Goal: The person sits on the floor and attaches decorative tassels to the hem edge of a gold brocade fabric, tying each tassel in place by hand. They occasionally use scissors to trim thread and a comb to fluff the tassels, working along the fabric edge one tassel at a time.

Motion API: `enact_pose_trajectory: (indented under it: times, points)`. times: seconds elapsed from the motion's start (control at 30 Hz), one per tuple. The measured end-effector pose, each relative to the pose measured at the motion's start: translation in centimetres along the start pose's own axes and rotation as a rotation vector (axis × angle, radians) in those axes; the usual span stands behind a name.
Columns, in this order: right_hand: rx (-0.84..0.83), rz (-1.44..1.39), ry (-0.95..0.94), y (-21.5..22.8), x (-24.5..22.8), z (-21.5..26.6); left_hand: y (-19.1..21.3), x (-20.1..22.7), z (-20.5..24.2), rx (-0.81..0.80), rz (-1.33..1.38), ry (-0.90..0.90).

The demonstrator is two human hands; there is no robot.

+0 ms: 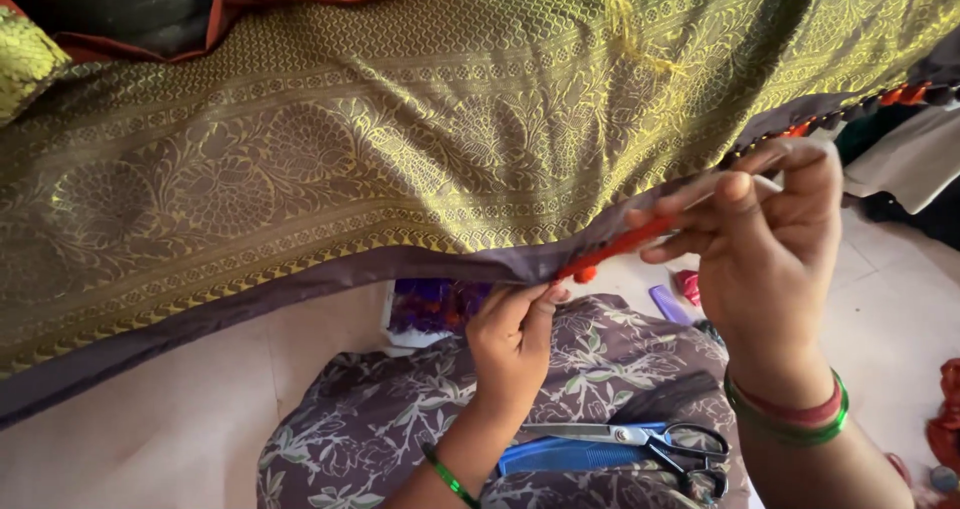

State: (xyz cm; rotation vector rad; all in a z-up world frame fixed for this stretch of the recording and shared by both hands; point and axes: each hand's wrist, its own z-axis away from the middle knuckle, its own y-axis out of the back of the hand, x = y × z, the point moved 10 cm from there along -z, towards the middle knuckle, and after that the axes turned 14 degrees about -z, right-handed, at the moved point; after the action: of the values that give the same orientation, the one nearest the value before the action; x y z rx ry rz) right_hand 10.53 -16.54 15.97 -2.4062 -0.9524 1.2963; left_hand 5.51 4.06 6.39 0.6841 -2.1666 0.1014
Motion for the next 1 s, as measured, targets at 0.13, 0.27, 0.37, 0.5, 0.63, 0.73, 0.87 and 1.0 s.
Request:
enact_pose_trajectory:
  times: [0.13, 0.27, 0.37, 0.5, 0.63, 0.73, 0.87, 1.0]
  points:
    - [-0.02, -0.001, 0.025, 0.3, -0.6, 1.7, 0.2, -0.4, -0.1, 0.03, -0.125, -0.023]
    - [0.053, -0.021, -0.046, 3.4, -0.1, 5.0, -0.8, -2.9, 0.2, -0.033, -0.199, 0.008]
    - [0.16, 0.038, -0.105, 6.2, 0.5, 7.5, -1.1, -4.5, 0.3, -0.166, -0.176, 0.144]
    - [0.34, 0.158, -0.211, 13.6, 2.0, 12.5, -1.8, -6.0, 3.0, -0.303, -0.069, 0.245]
    - [0.244, 0.695, -0.438, 12.9, 4.1, 14.6, -4.8, -5.3, 6.4, -0.486, -0.017, 0.205]
    - [-0.064, 0.871, -0.318, 7.2, 4.2, 13.5, -6.4, -0.8, 8.2, -0.579, 0.093, 0.005]
    - [-0.299, 0.796, -0.107, 2.7, 4.1, 13.5, -7.8, -1.4, 11.1, -0.671, 0.17, 0.075]
    - [-0.152, 0.844, -0.232, 6.4, 4.3, 14.1, -5.5, -2.8, 11.0, -0.55, 0.036, -0.01]
